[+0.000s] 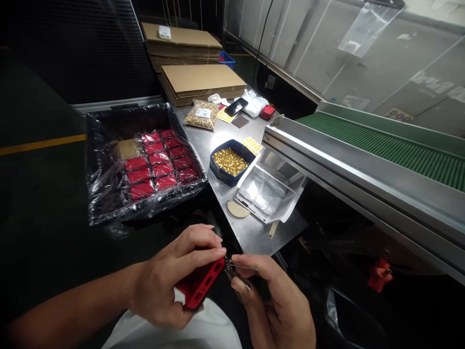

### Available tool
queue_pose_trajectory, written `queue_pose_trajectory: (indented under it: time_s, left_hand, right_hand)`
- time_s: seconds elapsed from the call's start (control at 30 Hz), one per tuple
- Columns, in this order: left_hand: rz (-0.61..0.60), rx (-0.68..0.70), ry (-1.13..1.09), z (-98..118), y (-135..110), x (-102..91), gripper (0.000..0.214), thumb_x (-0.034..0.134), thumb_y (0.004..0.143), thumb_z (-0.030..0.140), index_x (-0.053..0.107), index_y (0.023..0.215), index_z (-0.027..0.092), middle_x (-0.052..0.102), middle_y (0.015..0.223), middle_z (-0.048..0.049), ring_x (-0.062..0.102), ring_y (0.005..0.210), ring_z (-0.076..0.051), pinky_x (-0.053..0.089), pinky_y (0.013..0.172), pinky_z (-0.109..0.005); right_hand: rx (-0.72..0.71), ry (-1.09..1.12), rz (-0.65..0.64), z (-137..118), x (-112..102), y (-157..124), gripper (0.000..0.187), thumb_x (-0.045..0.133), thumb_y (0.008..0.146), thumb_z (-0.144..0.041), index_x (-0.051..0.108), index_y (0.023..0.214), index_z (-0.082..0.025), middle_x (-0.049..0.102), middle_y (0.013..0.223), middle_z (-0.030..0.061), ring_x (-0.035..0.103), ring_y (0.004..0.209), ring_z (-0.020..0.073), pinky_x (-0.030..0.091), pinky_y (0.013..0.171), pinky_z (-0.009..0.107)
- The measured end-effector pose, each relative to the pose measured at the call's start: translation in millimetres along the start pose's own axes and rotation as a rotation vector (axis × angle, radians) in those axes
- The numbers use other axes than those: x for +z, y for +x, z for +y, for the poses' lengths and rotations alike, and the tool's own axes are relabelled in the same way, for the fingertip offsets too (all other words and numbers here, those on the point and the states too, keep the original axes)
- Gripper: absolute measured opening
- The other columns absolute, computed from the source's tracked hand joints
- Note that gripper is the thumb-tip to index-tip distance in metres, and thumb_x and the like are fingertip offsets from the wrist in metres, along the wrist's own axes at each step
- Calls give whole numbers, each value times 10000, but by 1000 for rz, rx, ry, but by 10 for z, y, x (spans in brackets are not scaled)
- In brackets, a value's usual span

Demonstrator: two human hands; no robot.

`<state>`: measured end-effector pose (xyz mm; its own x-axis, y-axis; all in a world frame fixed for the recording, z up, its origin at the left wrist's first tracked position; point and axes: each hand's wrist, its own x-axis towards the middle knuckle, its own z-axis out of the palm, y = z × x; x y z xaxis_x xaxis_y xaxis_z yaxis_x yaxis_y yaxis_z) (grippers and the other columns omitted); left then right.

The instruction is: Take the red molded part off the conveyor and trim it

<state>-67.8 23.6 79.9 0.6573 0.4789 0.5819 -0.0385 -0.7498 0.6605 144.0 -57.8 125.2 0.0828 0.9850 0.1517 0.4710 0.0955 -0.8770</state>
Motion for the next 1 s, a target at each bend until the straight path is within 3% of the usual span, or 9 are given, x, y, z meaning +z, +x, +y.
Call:
queue_pose_trajectory:
  time_s: [0.13,0.2,0.37,0.5,0.67,1.0]
  left_hand:
    - [-5,-10,5,8,-16,11,848,632,606,212,393,1410,84,522,1206,-194,517,1172,-335,422,1065,-573]
    - [15,-30,-10,19,-25,20,845,634,609,214,388,1410,108,523,1214,-186,521,1175,-344,427,1060,-580]
    - [75,-66,-39,12,-48,41,811,667,609,207,420,1374,96,505,1225,-180,519,1184,-345,427,1092,-569]
    - [79,-65,-39,-10,-51,54,802,714,604,217,444,1345,69,494,1223,-182,511,1195,-338,392,1138,-557]
    - [91,-69,-36,-5,-30,72,821,706,589,182,426,1357,101,495,1231,-177,512,1192,-343,394,1128,-582]
    - [65,-64,-18,8,3,74,807,699,589,170,432,1346,88,493,1214,-171,517,1196,-323,370,1161,-552]
  right_hand:
    - [-21,-23,15,-3,24,9,227,664,862,-213,681,1081,-272,738,984,29,719,864,179,623,696,219]
    - [-17,-24,95,-35,67,4,192,663,863,-228,696,1050,-260,738,973,36,716,857,179,613,698,212]
    - [237,132,354,-162,238,-42,175,679,857,-347,677,992,-234,736,958,54,723,802,191,614,624,213]
    - [327,236,348,-174,290,-52,228,698,839,-385,658,989,-218,745,931,69,725,774,180,624,658,200]
    - [200,262,253,-77,210,-15,173,717,830,-300,690,978,-215,766,906,75,745,745,191,627,665,196]
    - [171,295,202,-25,161,-7,150,703,843,-246,690,992,-238,772,894,61,751,737,197,629,651,199]
